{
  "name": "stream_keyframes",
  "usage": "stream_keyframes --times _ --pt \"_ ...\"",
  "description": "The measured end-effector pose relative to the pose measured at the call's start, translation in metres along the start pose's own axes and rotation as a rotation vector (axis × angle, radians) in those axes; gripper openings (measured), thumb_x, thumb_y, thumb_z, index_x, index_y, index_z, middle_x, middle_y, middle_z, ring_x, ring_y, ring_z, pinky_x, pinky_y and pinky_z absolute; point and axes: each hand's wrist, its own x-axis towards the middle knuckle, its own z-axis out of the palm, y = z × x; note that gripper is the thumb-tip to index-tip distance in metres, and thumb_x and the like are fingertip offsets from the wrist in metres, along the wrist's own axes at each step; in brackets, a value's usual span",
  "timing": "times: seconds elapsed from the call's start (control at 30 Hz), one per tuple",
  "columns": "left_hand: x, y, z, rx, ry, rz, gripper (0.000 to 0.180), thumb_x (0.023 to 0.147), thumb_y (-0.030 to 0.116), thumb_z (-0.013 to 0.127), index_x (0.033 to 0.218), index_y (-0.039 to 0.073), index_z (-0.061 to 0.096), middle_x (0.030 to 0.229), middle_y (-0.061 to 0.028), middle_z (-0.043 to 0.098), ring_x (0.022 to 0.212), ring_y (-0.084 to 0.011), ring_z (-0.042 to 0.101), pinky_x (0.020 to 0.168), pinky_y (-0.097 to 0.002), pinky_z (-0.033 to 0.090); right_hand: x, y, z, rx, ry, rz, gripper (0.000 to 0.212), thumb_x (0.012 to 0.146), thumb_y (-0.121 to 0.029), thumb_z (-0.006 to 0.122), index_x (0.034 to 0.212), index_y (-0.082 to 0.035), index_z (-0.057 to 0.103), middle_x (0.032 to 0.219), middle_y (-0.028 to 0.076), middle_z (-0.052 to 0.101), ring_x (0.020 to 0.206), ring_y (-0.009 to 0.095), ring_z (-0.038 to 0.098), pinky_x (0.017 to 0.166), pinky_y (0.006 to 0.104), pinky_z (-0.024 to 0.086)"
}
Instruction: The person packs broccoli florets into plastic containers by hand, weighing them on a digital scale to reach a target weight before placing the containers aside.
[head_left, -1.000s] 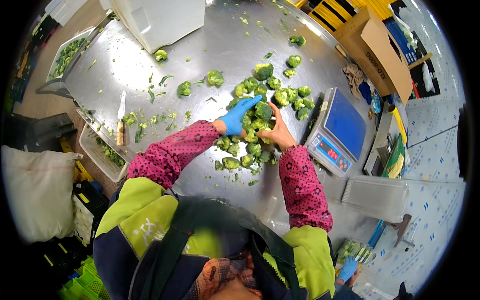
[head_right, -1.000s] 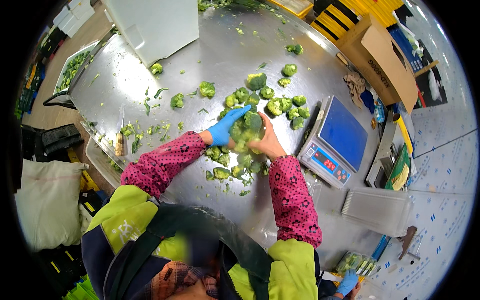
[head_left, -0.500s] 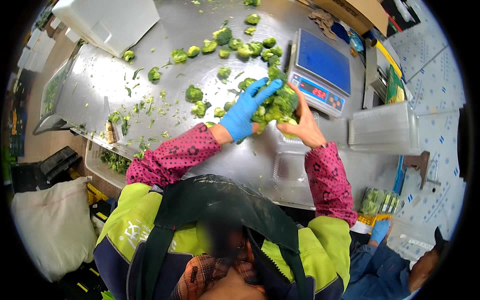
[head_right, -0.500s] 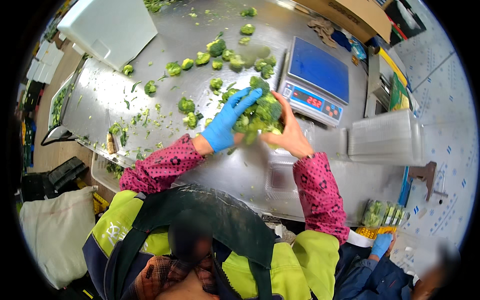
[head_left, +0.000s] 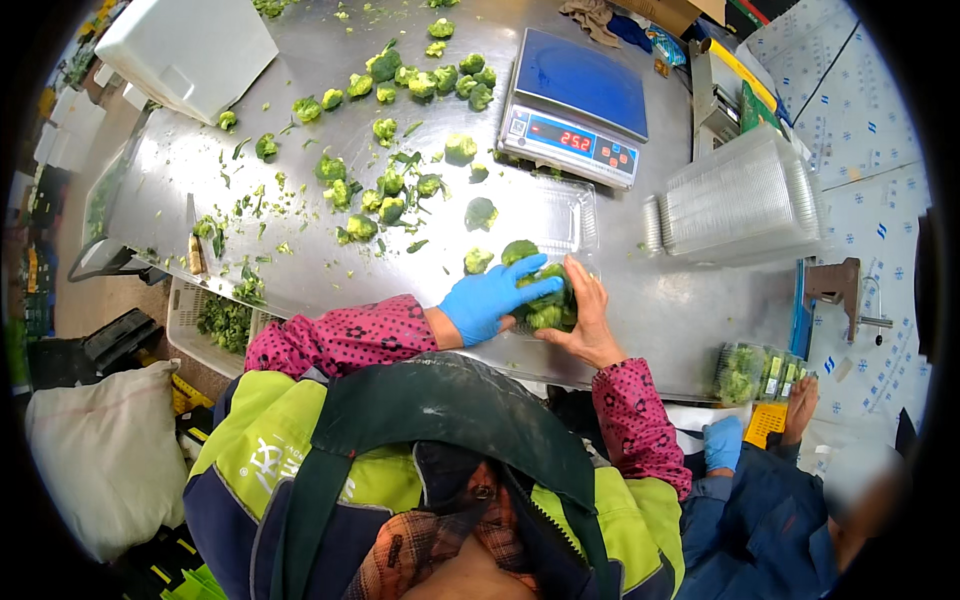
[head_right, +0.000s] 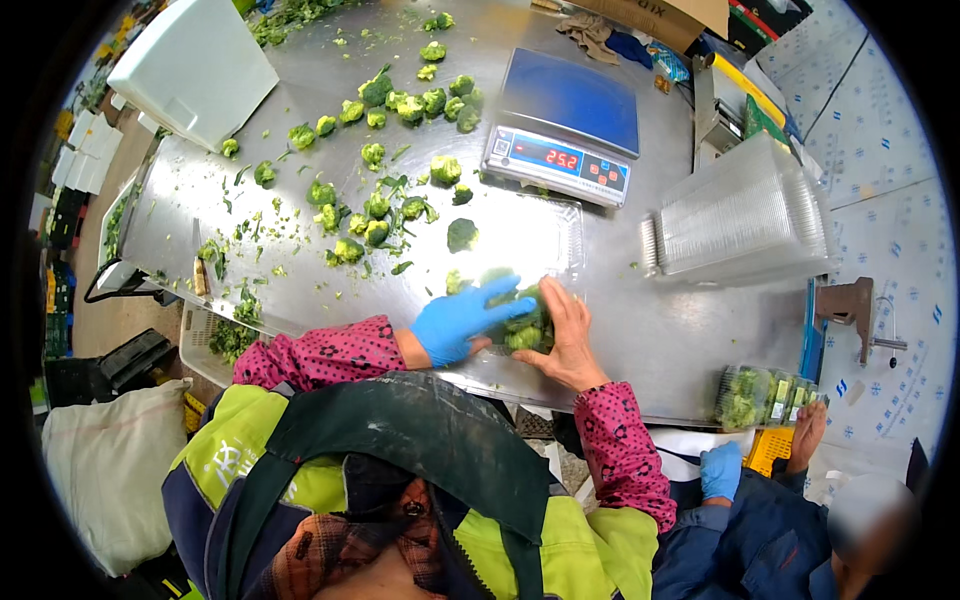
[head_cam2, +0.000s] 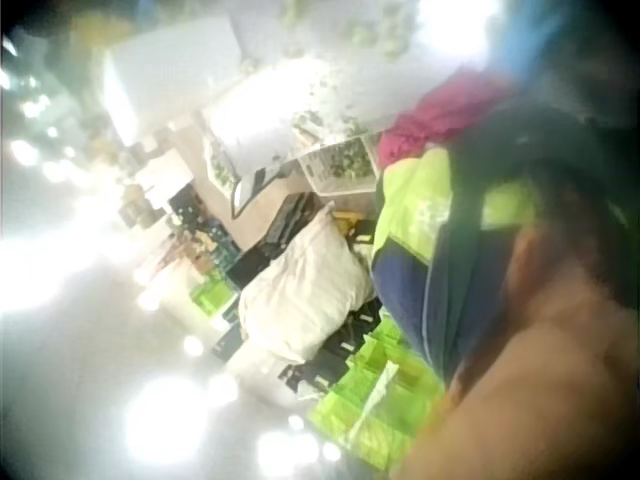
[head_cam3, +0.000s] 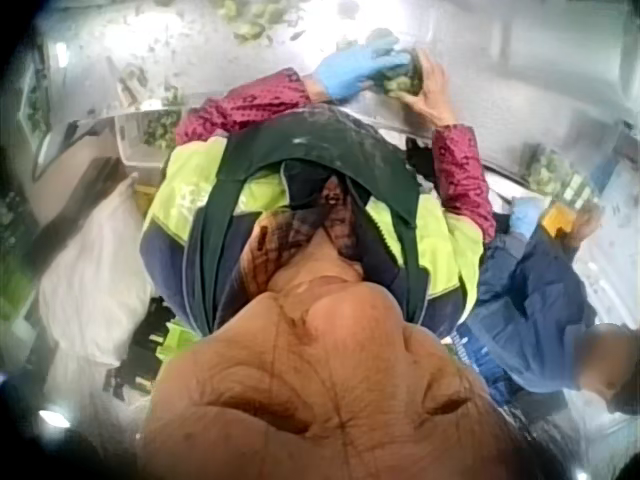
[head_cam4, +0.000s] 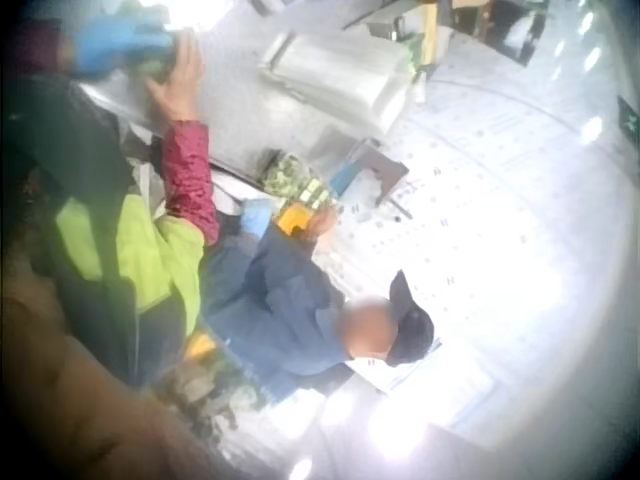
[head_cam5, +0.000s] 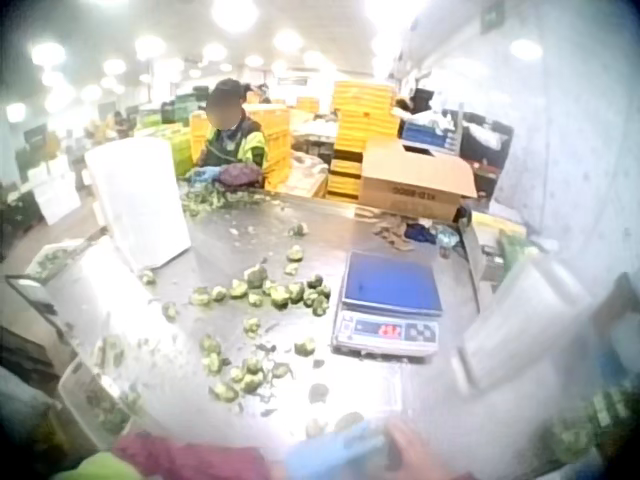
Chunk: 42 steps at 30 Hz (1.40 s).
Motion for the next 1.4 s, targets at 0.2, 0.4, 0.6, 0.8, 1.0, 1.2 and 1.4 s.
stream_keyframes --times 0.2,0.4,0.6,0.8,1.0,1.2,1.4 --pt "-0.005 -0.005 0.023 0.037 0.019 -0.027 0.076 0.072 0.016 0.082 0.142 0.021 0.053 0.145 -0.0124 0.046 0.118 -0.0382 0.053 0.098 -0.0460 0.048 0.002 -0.004 0.022 -0.292 0.012 -0.031 0.102 0.073 -0.052 0.081 0.153 -0.013 0.031 0.156 0.021 0.028 0.143 0.041 0.029 0.117 0.0540 0.022" --pt "-0.014 -0.011 0.023 -0.160 0.348 -0.116 0.064 0.077 0.022 0.081 0.137 0.019 0.058 0.138 -0.0139 0.052 0.120 -0.0365 0.052 0.101 -0.0436 0.045 0.024 0.010 0.013 -0.032 0.253 -0.033 0.057 0.086 -0.027 0.071 0.138 -0.009 0.054 0.150 0.021 0.039 0.132 0.037 0.042 0.109 0.0495 0.032" --pt "-0.030 -0.030 0.009 0.144 0.382 -0.482 0.061 0.081 0.014 0.076 0.139 0.017 0.056 0.140 -0.0181 0.049 0.124 -0.0361 0.050 0.104 -0.0438 0.044 0.084 0.029 -0.017 0.004 0.086 -0.055 0.049 0.087 -0.022 0.069 0.133 -0.010 0.058 0.141 0.018 0.048 0.121 0.037 0.051 0.103 0.0473 0.040" --pt "-0.025 -0.081 0.034 0.055 0.404 -0.348 0.044 0.080 0.014 0.075 0.121 0.011 0.063 0.114 -0.0141 0.061 0.104 -0.0332 0.057 0.090 -0.0407 0.049 0.171 0.022 0.023 -0.359 -0.175 0.016 0.039 0.082 -0.013 0.069 0.121 -0.017 0.065 0.124 0.019 0.050 0.111 0.040 0.055 0.093 0.0461 0.046" --pt "-0.020 -0.036 -0.006 -0.309 0.651 -0.373 0.050 0.082 0.014 0.078 0.127 0.006 0.059 0.112 -0.0089 0.063 0.105 -0.0230 0.061 0.088 -0.0335 0.050 0.166 0.038 -0.013 0.082 -0.011 0.056 0.039 0.080 -0.020 0.071 0.117 -0.008 0.067 0.107 0.017 0.063 0.099 0.032 0.063 0.089 0.0376 0.050" --pt "0.009 0.009 -0.005 -0.282 0.266 -0.106 0.052 0.079 0.015 0.078 0.128 0.015 0.062 0.119 -0.0117 0.064 0.116 -0.0332 0.057 0.098 -0.0406 0.047 0.068 0.004 -0.075 0.576 -0.084 0.335 0.036 0.089 -0.021 0.068 0.122 -0.006 0.065 0.113 0.009 0.069 0.106 0.018 0.062 0.093 0.0324 0.048" --pt "0.017 -0.005 0.049 -0.137 0.191 0.096 0.063 0.078 0.021 0.079 0.138 0.021 0.057 0.144 -0.0113 0.052 0.129 -0.0402 0.046 0.108 -0.0507 0.036 0.012 0.043 -0.009 0.241 0.044 0.122 0.048 0.092 -0.028 0.067 0.135 -0.008 0.058 0.160 0.018 0.028 0.145 0.036 0.030 0.117 0.0456 0.027"
